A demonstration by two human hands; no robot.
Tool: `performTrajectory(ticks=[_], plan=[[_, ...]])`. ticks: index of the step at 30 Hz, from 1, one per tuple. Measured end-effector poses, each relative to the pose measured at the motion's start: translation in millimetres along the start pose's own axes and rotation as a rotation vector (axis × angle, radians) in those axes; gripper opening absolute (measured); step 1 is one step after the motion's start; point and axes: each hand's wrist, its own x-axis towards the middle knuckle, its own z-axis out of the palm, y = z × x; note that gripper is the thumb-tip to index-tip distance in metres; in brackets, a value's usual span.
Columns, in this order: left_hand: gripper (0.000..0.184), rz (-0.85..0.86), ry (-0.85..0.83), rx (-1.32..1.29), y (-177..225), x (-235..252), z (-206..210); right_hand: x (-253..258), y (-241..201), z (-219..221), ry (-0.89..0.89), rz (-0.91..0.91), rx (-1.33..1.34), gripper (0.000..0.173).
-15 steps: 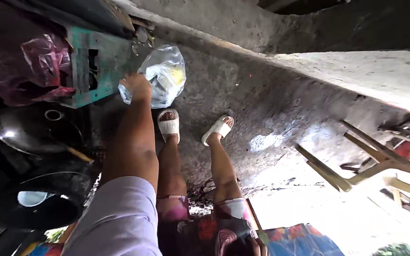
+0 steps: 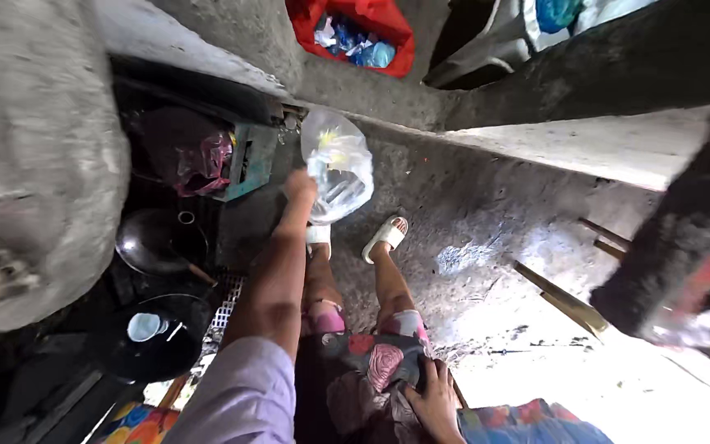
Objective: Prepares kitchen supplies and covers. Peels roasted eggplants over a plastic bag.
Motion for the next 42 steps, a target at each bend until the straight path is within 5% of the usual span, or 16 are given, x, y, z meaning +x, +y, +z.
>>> performTrajectory(ticks=[5,10,17,23,29,31,34,36,39,42], plan=[[0.04,0.063,-0.089,-0.177,47,-67,-52,5,-6,-30,-0.133,-0.087,0.138,0.081],[0.043,0.228,-0.152,-0.15,61,-170,-75,-7,-67,-96,-0.172,-0.272,0.97,0.054],[0.038,0.468,-0.475,-0.323,54,-324,-83,-5,-114,-127,-0.035,-0.062,1.336,0.09],[0.034,0.379,-0.771,-0.493,56,-394,-95,-30,-72,-116,0.002,0.028,1.943,0.043],[0.039,0.197,-0.522,-0.721,74,-407,-49,-92,25,-127,-0.129,-0.131,2.628,0.03],[0.06,0.281,-0.414,-0.532,81,-410,-30,-104,57,-134,-0.099,-0.153,2.621,0.028],[0.103,0.644,-0.353,-0.015,94,-425,-6,-118,101,-140,-0.112,-0.198,2.388,0.028],[0.098,0.707,-0.514,0.115,110,-442,21,-131,127,-144,-0.137,-0.298,2.226,0.029],[0.076,0.531,-0.777,-0.009,134,-471,65,-149,163,-152,-0.094,-0.439,2.025,0.028],[0.054,0.526,-0.764,0.051,159,-500,95,-162,206,-161,0.13,-0.437,1.745,0.039]])
